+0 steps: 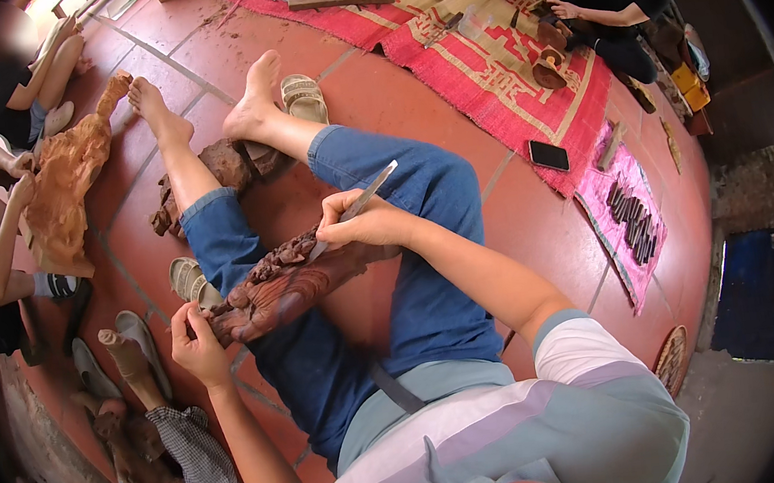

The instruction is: The person is carving a piece of wood using a chisel. They are sitting on the floor with their legs crossed, holding the wood between their feet and using the chisel to shape it.

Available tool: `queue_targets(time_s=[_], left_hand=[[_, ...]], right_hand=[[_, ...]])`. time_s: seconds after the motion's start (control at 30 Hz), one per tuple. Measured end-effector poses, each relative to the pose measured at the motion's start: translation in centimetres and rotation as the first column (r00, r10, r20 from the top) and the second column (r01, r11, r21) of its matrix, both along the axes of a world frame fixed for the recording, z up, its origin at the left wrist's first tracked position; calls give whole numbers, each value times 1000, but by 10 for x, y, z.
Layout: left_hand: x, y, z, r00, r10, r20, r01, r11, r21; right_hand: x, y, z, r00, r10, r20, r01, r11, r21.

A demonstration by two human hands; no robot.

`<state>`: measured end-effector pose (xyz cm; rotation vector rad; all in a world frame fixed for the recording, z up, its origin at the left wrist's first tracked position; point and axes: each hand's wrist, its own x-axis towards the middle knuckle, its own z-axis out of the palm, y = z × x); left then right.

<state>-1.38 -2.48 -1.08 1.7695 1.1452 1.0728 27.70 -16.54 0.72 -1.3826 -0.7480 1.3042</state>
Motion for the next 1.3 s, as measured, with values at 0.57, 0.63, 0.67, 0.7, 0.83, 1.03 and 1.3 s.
queue_targets(time_s=[0.57,0.63,0.67,0.7,0.83,1.03,1.3], left_hand=[[-6,-6,0,1000,18,23,-18,1000,1],[-8,-10,-6,997,30,65,-30,1000,6],[-8,-12,-6,997,30,71,-29,1000,-2],[-9,-15,-6,997,30,72,-29,1000,-11],[-10,-20,-6,996,26,90,-25,1000,-9],[1,-20,1,999,-35,33,32,995,98],[-2,-17,0,997,-21,-80,27,996,81]], right_hand=[[22,-16,-5,997,-73,-10,71,990,-119],[21,-12,-3,998,-55,-5,55,992,-111],[12,-5,1,997,-61,-37,57,994,-93],[3,0,3,995,-65,-73,60,995,-77],[1,-16,-5,985,-97,-140,76,986,-148],[13,-38,7,979,-172,-107,155,976,-151],[1,-45,-1,969,-128,-213,112,990,-85]])
